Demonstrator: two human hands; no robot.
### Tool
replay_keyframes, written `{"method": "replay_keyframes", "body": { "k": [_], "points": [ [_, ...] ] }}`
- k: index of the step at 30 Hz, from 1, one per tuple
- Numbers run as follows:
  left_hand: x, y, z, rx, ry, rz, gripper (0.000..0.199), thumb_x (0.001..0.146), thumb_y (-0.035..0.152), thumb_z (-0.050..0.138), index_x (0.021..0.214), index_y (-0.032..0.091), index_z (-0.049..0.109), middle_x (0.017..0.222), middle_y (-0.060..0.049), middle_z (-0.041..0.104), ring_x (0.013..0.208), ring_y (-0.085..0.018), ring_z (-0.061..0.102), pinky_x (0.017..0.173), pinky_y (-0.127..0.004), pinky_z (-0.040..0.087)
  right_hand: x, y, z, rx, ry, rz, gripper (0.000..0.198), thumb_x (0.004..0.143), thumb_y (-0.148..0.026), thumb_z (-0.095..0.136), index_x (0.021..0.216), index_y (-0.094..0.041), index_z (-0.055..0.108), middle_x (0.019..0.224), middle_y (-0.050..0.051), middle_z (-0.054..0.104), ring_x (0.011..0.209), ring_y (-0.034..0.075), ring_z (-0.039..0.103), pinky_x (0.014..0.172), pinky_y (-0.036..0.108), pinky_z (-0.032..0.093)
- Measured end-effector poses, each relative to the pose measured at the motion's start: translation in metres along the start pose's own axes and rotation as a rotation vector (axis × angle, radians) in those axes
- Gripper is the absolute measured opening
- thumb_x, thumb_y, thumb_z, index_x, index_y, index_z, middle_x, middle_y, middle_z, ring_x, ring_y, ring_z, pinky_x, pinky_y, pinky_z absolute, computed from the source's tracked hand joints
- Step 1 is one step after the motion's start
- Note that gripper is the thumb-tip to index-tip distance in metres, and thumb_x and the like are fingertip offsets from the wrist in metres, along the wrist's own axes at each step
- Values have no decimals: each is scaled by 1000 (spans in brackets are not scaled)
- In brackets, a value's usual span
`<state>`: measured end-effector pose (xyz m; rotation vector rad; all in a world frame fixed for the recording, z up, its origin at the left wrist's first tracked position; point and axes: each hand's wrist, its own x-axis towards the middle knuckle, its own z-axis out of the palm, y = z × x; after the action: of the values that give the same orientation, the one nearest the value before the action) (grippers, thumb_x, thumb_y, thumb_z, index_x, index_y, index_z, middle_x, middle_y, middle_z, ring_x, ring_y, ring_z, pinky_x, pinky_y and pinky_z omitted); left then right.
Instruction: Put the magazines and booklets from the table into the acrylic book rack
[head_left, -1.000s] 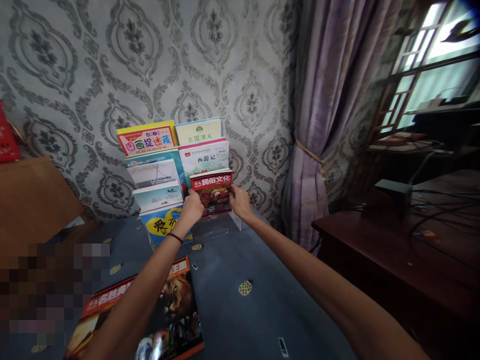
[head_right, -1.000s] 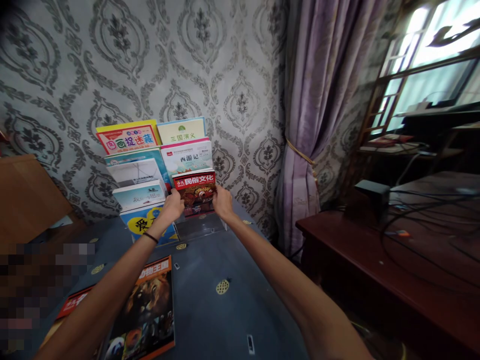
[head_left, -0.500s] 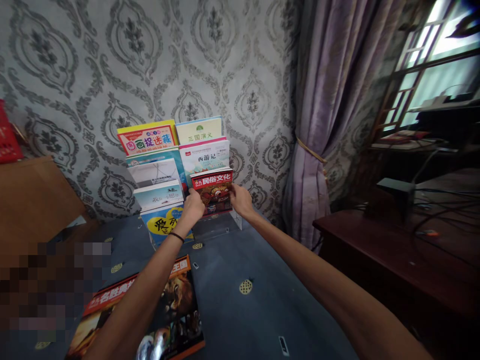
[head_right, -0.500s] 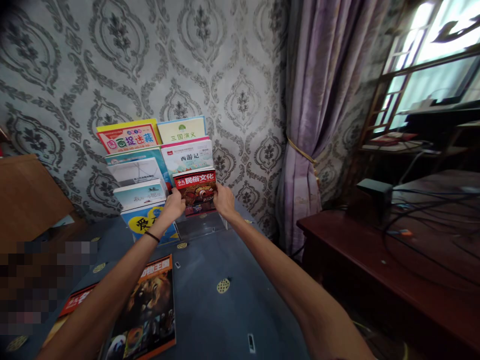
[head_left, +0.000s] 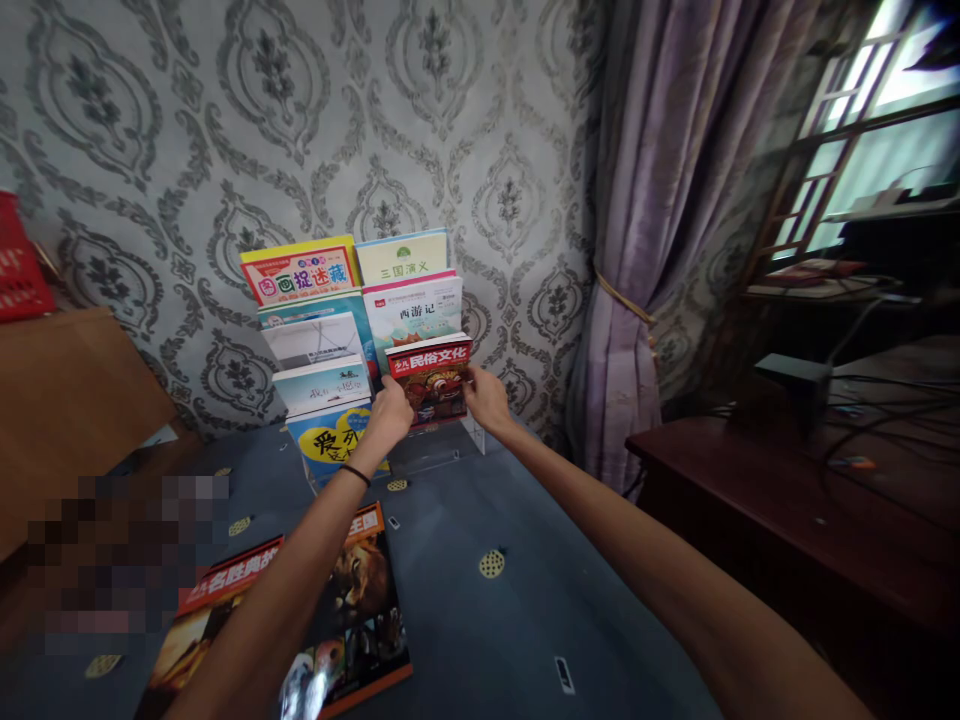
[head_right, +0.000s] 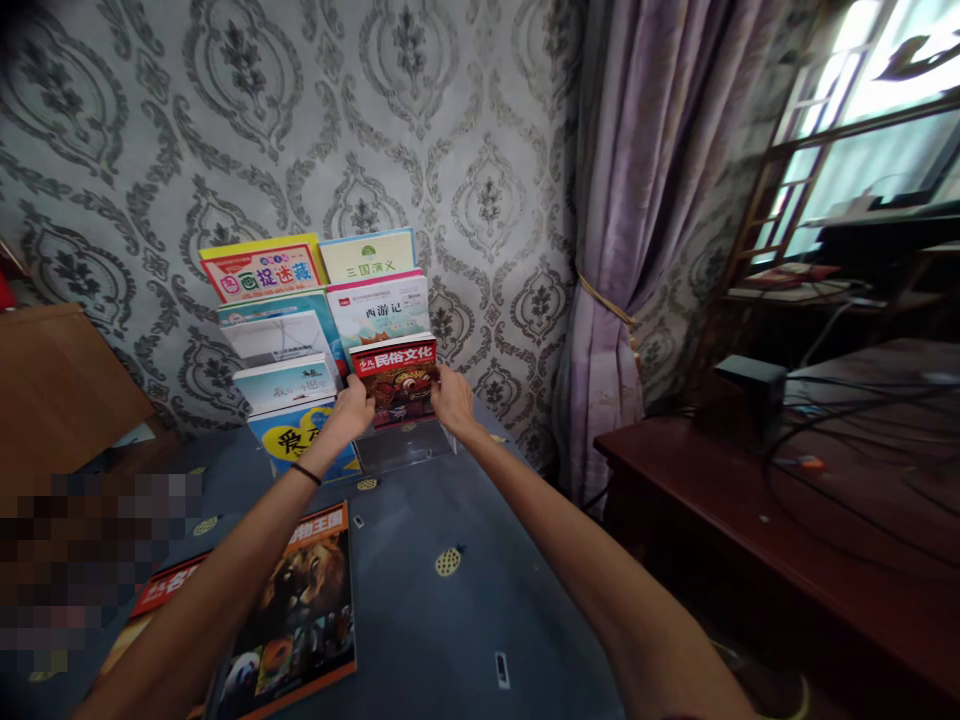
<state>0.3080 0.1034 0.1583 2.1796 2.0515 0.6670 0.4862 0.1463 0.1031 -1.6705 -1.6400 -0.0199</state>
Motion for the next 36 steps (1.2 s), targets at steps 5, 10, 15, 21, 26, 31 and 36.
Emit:
{"method": "replay_keyframes", "body": {
  "k": [5,10,15,21,26,31,36],
  "points": [
    [-6,-1,0,4,-11,24,38,93,10,50,129,5,40,120,-30,68,113,-32,70,88,-34,51,-2,5,3,28,13,-8,36,91,-14,46,122,-15,65,112,13,74,103,27,67,87,35,50],
    [-13,-2,1,24,-18,28,45,93,13,50,135,5,35,122,-29,67,116,-33,68,91,-38,51,-5,11,7,51,30,-14,36,91,-14,48,123,-15,65,114,13,74,104,27,66,89,36,50],
    [-14,-5,3,15,-18,28,45,93,14,50,136,8,36,124,-28,67,116,-33,68,93,-38,51,-5,12,9,82,55,-17,36,89,-14,49,120,-15,66,111,14,74,103,29,67,89,38,51],
    [-23,-6,6,-47,-15,93,57,92,10,48,144,0,27,126,-31,65,119,-34,66,95,-40,51,-8,13,9,155,88,-39,42,86,-13,48,125,-14,63,113,14,74,99,27,68,92,41,52],
    [-72,-43,10,-15,-46,336,57,96,17,45,149,2,31,129,-26,64,121,-31,64,101,-41,50,-42,25,14,386,274,-29,44,81,-18,50,124,-14,57,107,14,72,83,24,67,85,43,54],
    [-136,-131,14,93,-217,365,27,100,23,41,114,19,64,106,-11,74,103,-26,70,92,-39,53,-119,12,23,469,26,-201,23,87,-22,49,103,-19,66,98,10,72,88,23,68,81,39,54],
    [-167,-211,21,279,-136,241,25,98,19,42,113,13,61,114,-17,68,106,-28,66,94,-43,53,-188,-34,38,447,-347,-470,26,93,-16,48,105,-21,69,104,8,74,101,23,67,92,42,54]
  ]
}}
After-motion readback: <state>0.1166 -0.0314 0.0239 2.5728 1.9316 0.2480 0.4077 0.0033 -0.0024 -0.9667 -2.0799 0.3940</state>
